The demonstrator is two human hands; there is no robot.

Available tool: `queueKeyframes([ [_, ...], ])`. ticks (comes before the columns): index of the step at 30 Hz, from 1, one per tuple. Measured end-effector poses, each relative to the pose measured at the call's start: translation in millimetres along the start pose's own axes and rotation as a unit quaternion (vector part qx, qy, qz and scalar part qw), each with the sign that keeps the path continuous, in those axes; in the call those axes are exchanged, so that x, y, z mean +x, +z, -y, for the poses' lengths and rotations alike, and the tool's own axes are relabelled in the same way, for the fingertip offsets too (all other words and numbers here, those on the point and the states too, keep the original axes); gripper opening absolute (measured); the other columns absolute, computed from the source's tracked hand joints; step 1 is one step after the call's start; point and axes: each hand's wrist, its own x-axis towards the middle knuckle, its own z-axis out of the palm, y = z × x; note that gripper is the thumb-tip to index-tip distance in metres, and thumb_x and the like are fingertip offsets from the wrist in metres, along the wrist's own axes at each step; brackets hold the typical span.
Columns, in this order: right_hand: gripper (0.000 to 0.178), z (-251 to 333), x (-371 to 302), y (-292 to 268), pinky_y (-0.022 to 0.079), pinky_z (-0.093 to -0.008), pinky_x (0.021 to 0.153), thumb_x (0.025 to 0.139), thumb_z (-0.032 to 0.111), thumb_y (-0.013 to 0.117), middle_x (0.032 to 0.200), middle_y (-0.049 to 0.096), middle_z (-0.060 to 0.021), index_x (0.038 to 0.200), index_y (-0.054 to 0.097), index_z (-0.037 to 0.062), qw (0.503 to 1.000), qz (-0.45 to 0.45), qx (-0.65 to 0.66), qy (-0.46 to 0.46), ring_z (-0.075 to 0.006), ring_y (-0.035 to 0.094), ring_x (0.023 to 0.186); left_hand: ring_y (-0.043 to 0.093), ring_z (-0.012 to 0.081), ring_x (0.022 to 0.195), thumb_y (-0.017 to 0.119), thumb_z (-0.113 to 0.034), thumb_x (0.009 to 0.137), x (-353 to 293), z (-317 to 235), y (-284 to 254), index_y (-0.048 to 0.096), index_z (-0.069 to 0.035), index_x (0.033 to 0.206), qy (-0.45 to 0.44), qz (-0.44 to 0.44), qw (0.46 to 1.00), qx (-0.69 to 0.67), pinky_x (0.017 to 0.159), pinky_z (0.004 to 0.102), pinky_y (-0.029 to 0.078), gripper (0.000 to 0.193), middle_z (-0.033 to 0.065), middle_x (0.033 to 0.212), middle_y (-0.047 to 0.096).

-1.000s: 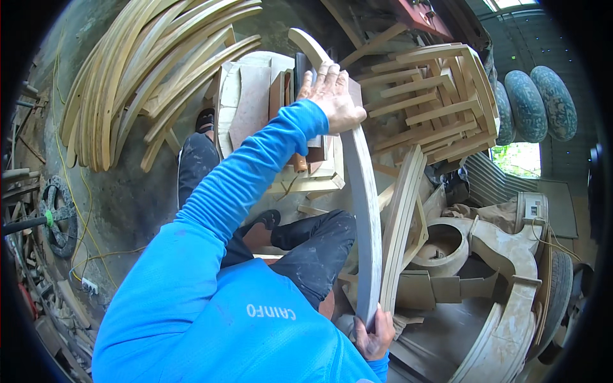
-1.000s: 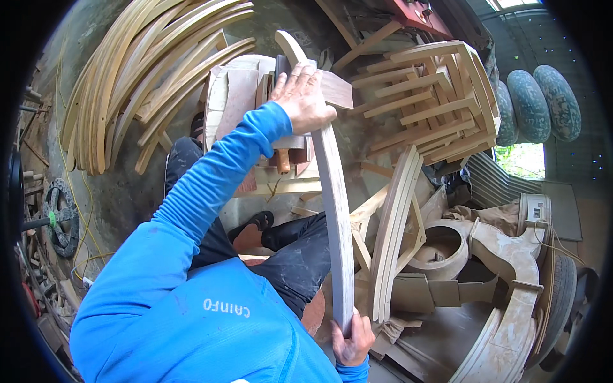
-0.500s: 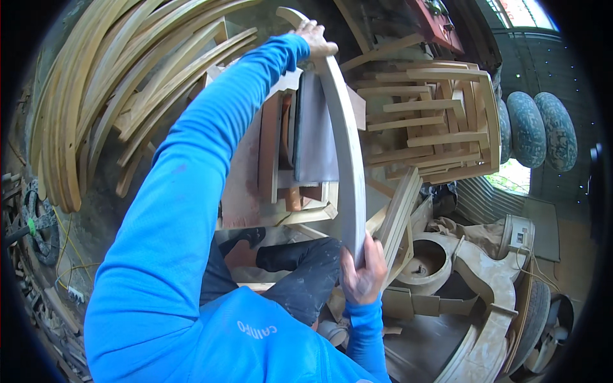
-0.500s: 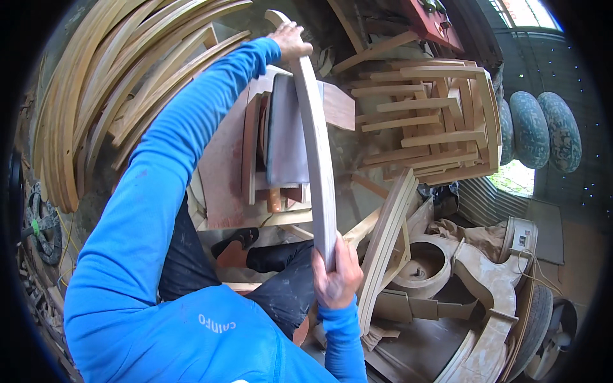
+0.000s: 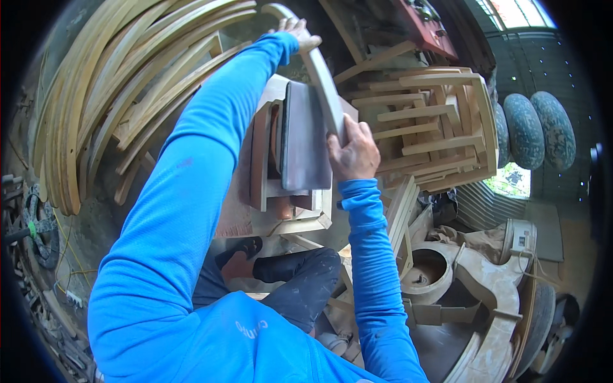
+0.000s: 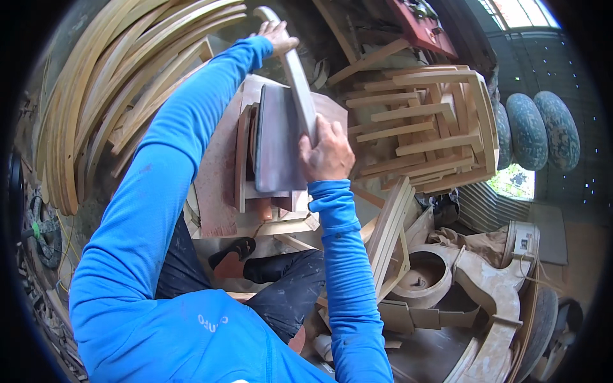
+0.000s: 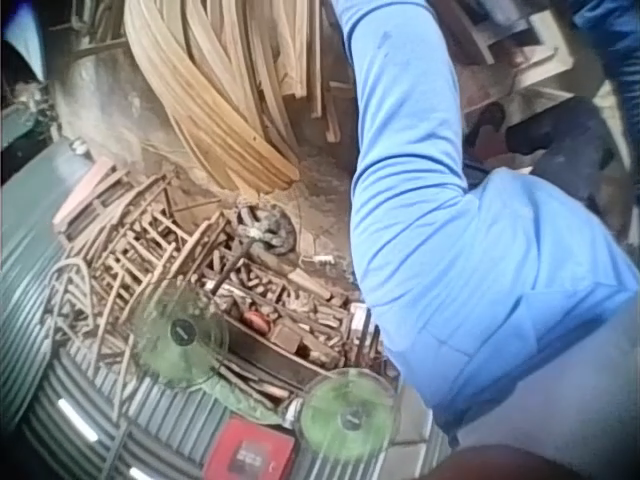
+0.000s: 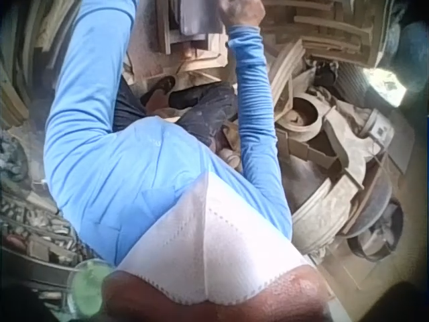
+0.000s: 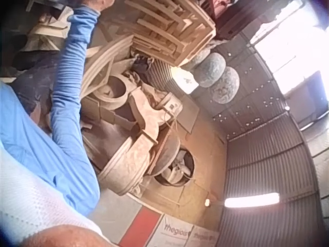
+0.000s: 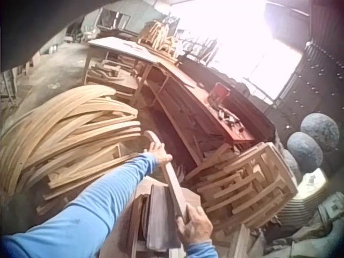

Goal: The recorder is sanding curved wooden slats using a sanding block at a workbench.

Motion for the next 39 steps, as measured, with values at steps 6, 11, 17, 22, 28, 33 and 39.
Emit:
queueKeyframes([
  [6, 0.053, -20.5, -108.4, -59.5, 0.054, -0.0476, 0.079, 0.082, 0.016, 0.072, 0.101, 0.061, -0.0147, 0.134, 0.061, 0.0106, 0.999, 0.003, 0.014, -0.037, -0.0364, 0.064, 0.094, 0.002, 0.0330, 0.160, 0.061, -0.053, 0.079, -71.6, -20.3, -9.5, 0.017, -0.008, 0.165, -0.005, 0.068, 0.996, 0.053, 0.126, 0.0588, 0.012, 0.107, 0.0156, 0.173, 0.010],
  [11, 0.067, -42.5, -282.3, -133.0, 0.055, -0.0456, 0.096, 0.080, 0.000, 0.069, 0.130, 0.065, -0.0212, 0.145, 0.054, 0.0070, 0.981, 0.068, 0.172, 0.051, -0.0432, 0.066, 0.114, 0.005, 0.0332, 0.160, 0.060, -0.053, 0.080, -146.7, -44.2, -25.8, 0.023, -0.009, 0.163, 0.053, 0.068, 0.993, 0.077, 0.126, 0.0580, 0.013, 0.101, 0.0182, 0.172, 0.013],
  [17, 0.067, -46.3, -483.3, -236.4, 0.055, -0.0420, 0.097, 0.069, -0.001, 0.072, 0.123, 0.069, -0.0245, 0.136, 0.063, 0.0007, 0.970, 0.105, 0.155, 0.156, -0.0394, 0.070, 0.111, 0.001, 0.0373, 0.160, 0.050, -0.056, 0.088, -330.8, -81.9, -27.6, 0.028, -0.001, 0.160, 0.167, 0.089, 0.977, 0.102, 0.127, 0.0562, 0.005, 0.094, 0.0265, 0.170, 0.009],
  [22, 0.071, -23.5, -553.3, -251.6, 0.057, -0.0424, 0.089, 0.061, 0.000, 0.071, 0.115, 0.071, -0.0244, 0.132, 0.065, -0.0008, 0.949, 0.124, 0.163, 0.241, -0.0397, 0.072, 0.103, 0.003, 0.0411, 0.159, 0.052, -0.052, 0.087, -415.2, -86.6, -22.3, 0.032, 0.002, 0.157, 0.195, 0.057, 0.975, 0.085, 0.126, 0.0589, 0.004, 0.091, 0.0308, 0.168, 0.011],
  [28, 0.070, -25.5, -445.8, -204.6, 0.057, -0.0431, 0.086, 0.067, -0.002, 0.068, 0.109, 0.071, -0.0244, 0.138, 0.061, 0.0005, 0.978, 0.091, 0.126, 0.141, -0.0403, 0.071, 0.097, 0.004, 0.0377, 0.159, 0.051, -0.049, 0.090, -312.1, -64.5, -27.7, 0.028, -0.006, 0.160, 0.177, 0.016, 0.984, 0.011, 0.126, 0.0598, 0.004, 0.085, 0.0243, 0.170, 0.012],
  [33, 0.070, -24.0, -261.1, -100.7, 0.055, -0.0493, 0.084, 0.078, 0.004, 0.064, 0.110, 0.068, -0.0287, 0.147, 0.053, 0.0107, 0.983, 0.085, 0.141, 0.079, -0.0477, 0.068, 0.097, -0.002, 0.0302, 0.161, 0.041, -0.056, 0.099, -231.7, -54.4, -26.8, 0.017, -0.012, 0.165, 0.118, 0.045, 0.987, 0.096, 0.126, 0.0590, -0.004, 0.083, 0.0119, 0.174, 0.008],
  [39, 0.058, 1.5, -67.5, -27.2, 0.056, -0.0580, 0.078, 0.086, 0.021, 0.067, 0.097, 0.072, -0.0257, 0.142, 0.050, 0.0199, 0.992, 0.108, 0.016, 0.060, -0.0483, 0.069, 0.088, -0.002, 0.0315, 0.161, 0.040, -0.059, 0.099, -235.1, -47.9, -12.0, 0.019, -0.011, 0.165, 0.143, 0.066, 0.985, 0.068, 0.126, 0.0594, -0.002, 0.084, 0.0122, 0.174, 0.006],
])
